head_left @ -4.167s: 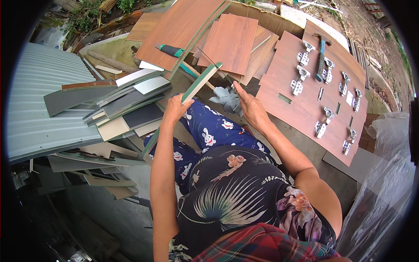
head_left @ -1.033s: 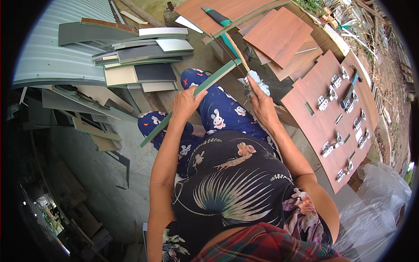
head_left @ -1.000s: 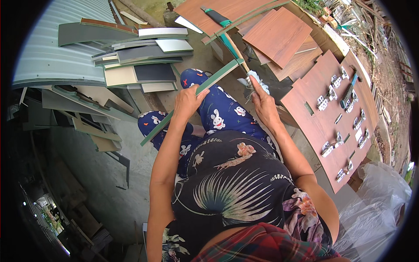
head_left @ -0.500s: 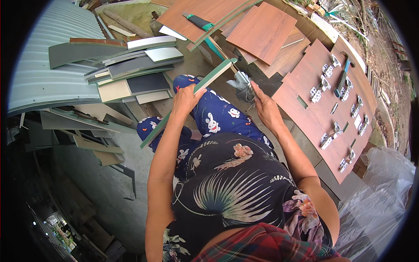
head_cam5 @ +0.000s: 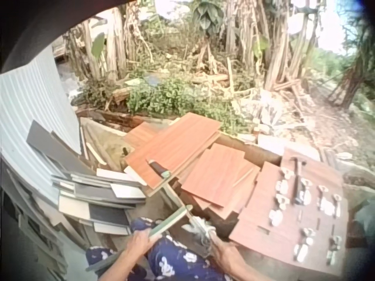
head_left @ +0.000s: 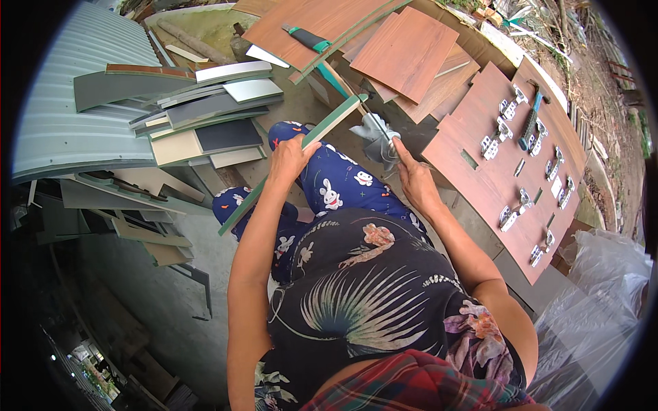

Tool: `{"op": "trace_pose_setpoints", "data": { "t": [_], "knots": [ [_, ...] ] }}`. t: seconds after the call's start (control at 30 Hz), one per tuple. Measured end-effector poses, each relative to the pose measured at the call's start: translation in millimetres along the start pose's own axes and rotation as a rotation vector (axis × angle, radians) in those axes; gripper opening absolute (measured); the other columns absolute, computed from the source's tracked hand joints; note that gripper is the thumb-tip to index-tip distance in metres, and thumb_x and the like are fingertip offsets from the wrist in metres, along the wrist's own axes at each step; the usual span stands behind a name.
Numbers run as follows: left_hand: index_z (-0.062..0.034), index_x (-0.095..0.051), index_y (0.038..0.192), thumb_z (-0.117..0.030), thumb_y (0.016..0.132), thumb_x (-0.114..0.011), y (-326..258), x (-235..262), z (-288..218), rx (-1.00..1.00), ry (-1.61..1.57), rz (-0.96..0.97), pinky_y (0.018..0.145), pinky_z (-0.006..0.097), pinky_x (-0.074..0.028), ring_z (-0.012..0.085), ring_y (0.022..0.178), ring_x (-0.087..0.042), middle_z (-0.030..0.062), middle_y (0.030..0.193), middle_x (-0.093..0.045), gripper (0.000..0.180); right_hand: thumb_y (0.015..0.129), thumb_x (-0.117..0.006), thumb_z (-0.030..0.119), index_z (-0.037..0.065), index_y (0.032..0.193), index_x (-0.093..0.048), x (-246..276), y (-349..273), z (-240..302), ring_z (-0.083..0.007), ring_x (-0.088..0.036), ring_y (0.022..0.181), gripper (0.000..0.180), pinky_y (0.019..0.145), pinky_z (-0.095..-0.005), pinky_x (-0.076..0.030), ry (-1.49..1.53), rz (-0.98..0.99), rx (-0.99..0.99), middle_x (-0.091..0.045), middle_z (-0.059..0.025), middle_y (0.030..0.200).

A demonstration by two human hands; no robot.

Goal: Trimming or scraping the edges of wood panels using a utility knife in a furniture workshop.

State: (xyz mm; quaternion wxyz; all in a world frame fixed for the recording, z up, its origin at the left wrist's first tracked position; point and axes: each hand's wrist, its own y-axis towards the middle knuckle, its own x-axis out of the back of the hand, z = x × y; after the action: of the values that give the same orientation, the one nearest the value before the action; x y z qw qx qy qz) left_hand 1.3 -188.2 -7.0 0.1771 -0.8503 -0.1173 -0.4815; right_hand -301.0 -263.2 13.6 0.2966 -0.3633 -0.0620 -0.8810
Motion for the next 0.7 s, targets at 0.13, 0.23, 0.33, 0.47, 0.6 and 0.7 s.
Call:
{"op": "trace_pose_setpoints", "data": {
  "t": [0.13,0.23,0.33,0.47,0.6,0.7],
  "knots": [
    [-0.0014,-0.069,0.1,-0.049,0.089,-0.068,2.1,2.4,0.5,-0.023,0.041,-0.002,0.073,0.05,-0.054,0.0455,0.083,-0.068,0.0279,0.084,-0.069,0.049,0.098,-0.05,0.01,0.022,0.154,-0.035,-5.2,7.9,0.8,-0.049,-0.064,0.096,0.059,0.081,-0.0537,-0.049,0.023,-0.009,-0.013,-0.065,-0.0343,0.101],
    [-0.0013,-0.07,0.099,-0.049,0.09,-0.067,2.7,4.1,1.1,-0.042,0.012,-0.002,0.073,0.05,-0.054,0.0459,0.083,-0.067,0.0279,0.082,-0.069,0.049,0.099,-0.049,0.01,0.021,0.154,-0.034,-11.2,38.8,19.6,-0.0489,-0.065,0.096,0.058,0.081,-0.0537,-0.049,0.046,0.035,-0.103,-0.065,-0.0351,0.101],
    [-0.0015,-0.07,0.099,-0.049,0.09,-0.067,0.1,6.7,1.7,-0.064,0.005,-0.002,0.072,0.05,-0.054,0.0461,0.082,-0.067,0.0279,0.081,-0.068,0.048,0.1,-0.049,0.011,0.021,0.154,-0.034,-12.8,44.3,20.1,-0.0484,-0.065,0.095,0.057,0.081,-0.054,-0.049,0.048,0.013,-0.079,-0.064,-0.0355,0.101],
    [-0.002,-0.07,0.098,-0.049,0.089,-0.069,-2.9,7.1,7.5,-0.073,0.023,0.005,0.072,0.05,-0.053,0.0459,0.081,-0.067,0.0277,0.08,-0.068,0.047,0.1,-0.049,0.012,0.021,0.153,-0.035,-5.6,19.1,17.7,-0.0481,-0.065,0.097,0.056,0.083,-0.0541,-0.049,0.088,0.063,-0.104,-0.064,-0.0354,0.102],
    [-0.0018,-0.07,0.096,-0.048,0.089,-0.069,-1.9,9.2,3.2,-0.049,0.016,0.015,0.072,0.05,-0.053,0.0457,0.081,-0.067,0.0273,0.08,-0.068,0.046,0.1,-0.048,0.012,0.022,0.155,-0.031,-11.9,-1.0,8.6,-0.0491,-0.065,0.097,0.058,0.084,-0.054,-0.048,0.078,-0.024,0.004,-0.065,-0.034,0.101],
    [-0.0018,-0.069,0.095,-0.048,0.089,-0.069,-0.9,8.5,5.7,-0.056,0.017,0.014,0.072,0.05,-0.053,0.0456,0.081,-0.067,0.0272,0.08,-0.068,0.046,0.101,-0.048,0.012,0.022,0.156,-0.029,-13.7,-1.2,15.5,-0.05,-0.064,0.097,0.059,0.084,-0.0538,-0.048,0.06,0.036,-0.067,-0.065,-0.0339,0.101]
  ]
}}
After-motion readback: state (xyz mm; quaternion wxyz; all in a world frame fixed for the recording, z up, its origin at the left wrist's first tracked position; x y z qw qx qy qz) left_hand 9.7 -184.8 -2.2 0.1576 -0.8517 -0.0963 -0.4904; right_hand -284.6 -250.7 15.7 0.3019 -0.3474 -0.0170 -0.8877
